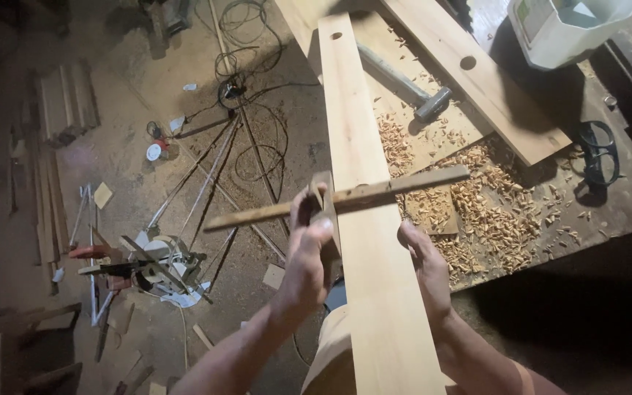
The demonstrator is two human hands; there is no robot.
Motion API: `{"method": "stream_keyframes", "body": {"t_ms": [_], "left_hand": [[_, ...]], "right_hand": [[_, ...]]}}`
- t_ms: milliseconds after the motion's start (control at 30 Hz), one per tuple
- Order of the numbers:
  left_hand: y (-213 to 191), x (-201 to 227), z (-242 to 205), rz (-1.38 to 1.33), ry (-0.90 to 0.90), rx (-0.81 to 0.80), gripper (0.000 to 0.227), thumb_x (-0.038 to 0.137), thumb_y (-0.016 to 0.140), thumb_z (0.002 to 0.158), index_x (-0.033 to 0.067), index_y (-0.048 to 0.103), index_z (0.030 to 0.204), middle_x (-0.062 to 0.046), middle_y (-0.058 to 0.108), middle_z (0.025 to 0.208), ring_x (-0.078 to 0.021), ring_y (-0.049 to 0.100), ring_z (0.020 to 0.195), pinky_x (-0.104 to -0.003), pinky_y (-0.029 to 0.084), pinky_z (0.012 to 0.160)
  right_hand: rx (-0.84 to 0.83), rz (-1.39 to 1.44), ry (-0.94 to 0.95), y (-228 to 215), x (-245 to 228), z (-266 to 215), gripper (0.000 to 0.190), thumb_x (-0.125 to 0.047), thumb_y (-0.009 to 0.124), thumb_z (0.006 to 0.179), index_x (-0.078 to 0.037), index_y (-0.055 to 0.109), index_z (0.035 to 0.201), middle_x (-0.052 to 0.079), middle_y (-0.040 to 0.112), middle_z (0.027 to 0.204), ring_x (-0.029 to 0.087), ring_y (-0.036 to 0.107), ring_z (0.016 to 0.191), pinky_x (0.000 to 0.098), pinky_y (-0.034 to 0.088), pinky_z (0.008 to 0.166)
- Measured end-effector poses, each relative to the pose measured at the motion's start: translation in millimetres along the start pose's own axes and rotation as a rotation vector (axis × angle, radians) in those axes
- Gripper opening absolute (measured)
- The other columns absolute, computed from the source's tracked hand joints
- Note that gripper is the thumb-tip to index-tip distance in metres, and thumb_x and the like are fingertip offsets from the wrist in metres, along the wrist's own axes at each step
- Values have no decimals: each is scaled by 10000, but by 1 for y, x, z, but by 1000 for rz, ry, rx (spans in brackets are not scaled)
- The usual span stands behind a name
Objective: Using a marking gauge and hammer to layout and mark a wooden board on a workbench.
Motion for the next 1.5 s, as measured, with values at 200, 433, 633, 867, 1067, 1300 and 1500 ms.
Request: {"method": "stream_keyframes", "body": {"t_ms": [200, 433, 633, 867, 1067, 1300, 1500], "left_hand": [[-12, -27, 11, 124, 17, 8, 673, 233, 488, 873, -4, 348, 1486, -302, 328, 1469, -465, 296, 1397, -651, 75, 1200], [0, -25, -9, 208, -137, 60, 582, 298, 440, 985, 98, 349, 1523, -76, 486, 1269, -161, 500, 1091, -385, 456, 1039], [-30, -58, 45, -269, 17, 88, 214, 18, 489, 887, 108, 562, 1067, -115, 547, 1262, -181, 542, 917, -325, 552, 809], [-96, -34, 51, -346, -156, 324, 276, 270, 392, 914, 125, 441, 1144, -239, 577, 1246, -320, 602, 969, -414, 547, 756], [-112, -72, 38, -484, -375, 558, 520, 292, 396, 867, -20, 541, 1256, -253, 582, 1204, -407, 579, 1094, -454, 460, 855], [-79, -89, 40, -340, -259, 338, 451, 116, 441, 863, 120, 447, 1314, -234, 534, 1358, -305, 583, 1037, -443, 543, 838], [-49, -100, 38, -304, -197, 190, 498, 102, 475, 837, 109, 501, 1335, -234, 421, 1466, -291, 517, 1097, -418, 565, 875]], "right_hand": [[59, 73, 98, -26, 17, 19, 339, -239, 652, 936, -79, 711, 1229, 123, 700, 1159, 269, 659, 1030, 449, 544, 931], [-81, -481, -209, -25, -17, 1, 587, 0, 631, 871, 35, 513, 1445, 178, 578, 1496, 252, 580, 1370, 337, 442, 1189], [84, -32, 201, 46, -48, -39, 612, -244, 457, 950, -13, 476, 1518, 103, 559, 1548, 216, 543, 1374, 362, 409, 1163], [-220, 195, 401, 21, -8, -29, 497, -429, 519, 1015, -33, 690, 1262, 157, 751, 1127, 329, 718, 931, 455, 580, 789], [-138, 132, 416, 9, -15, -32, 542, -462, 554, 964, 6, 717, 1185, 216, 756, 1014, 393, 718, 811, 496, 578, 707], [32, 49, 197, -46, -7, -2, 313, -238, 643, 922, -30, 693, 1150, 185, 747, 1046, 335, 698, 842, 448, 553, 728], [23, 27, 193, -57, -13, -3, 254, -223, 655, 920, -35, 682, 1088, 188, 741, 1024, 345, 693, 837, 449, 544, 734]]}}
Point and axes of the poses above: each hand's wrist, its own z-axis towards the middle knuckle, its own y-axis out of the palm, x = y × z, the point moved 8 cm from there along z, towards the middle knuckle
